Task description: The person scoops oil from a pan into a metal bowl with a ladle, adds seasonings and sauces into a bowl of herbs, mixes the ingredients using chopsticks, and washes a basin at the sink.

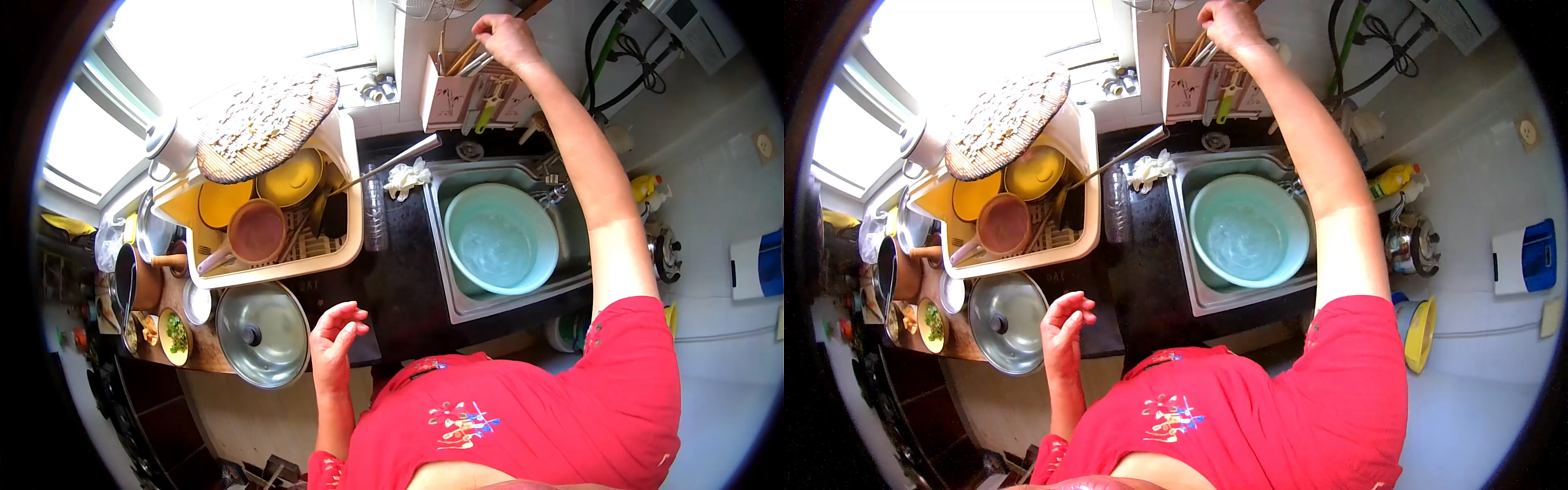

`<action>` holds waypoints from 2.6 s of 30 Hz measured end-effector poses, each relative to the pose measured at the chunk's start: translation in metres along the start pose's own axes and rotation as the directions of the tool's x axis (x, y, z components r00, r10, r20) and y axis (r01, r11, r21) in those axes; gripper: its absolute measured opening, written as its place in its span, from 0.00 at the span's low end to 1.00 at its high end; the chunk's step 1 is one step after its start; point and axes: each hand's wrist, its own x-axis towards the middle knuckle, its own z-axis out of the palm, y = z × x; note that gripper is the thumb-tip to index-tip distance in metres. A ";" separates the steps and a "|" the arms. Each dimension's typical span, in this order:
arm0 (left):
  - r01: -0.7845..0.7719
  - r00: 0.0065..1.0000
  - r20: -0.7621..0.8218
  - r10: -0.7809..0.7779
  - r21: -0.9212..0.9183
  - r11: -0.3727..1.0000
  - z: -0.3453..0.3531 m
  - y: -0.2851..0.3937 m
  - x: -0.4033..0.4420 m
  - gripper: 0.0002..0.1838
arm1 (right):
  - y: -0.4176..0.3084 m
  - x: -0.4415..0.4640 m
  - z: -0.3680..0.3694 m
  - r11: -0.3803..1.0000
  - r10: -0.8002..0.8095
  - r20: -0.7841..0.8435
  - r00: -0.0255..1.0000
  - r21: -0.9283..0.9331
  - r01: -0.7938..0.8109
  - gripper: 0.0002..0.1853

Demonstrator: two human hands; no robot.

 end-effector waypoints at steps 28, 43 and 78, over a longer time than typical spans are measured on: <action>-0.237 0.969 -0.042 0.244 0.131 0.963 -0.075 0.064 -0.048 0.17 | -0.324 -0.339 -0.009 0.534 -0.233 0.535 0.812 0.768 -0.353 0.25; 0.162 0.865 -0.419 0.276 0.753 0.637 -0.396 0.050 -0.326 0.27 | -0.735 -0.422 0.032 0.327 -0.697 0.668 0.263 0.621 -0.712 0.12; 0.134 0.917 -0.293 -0.270 -0.412 0.901 -0.639 0.077 -0.087 0.22 | -0.794 -0.234 0.233 0.557 -0.386 0.583 0.715 0.765 -0.323 0.07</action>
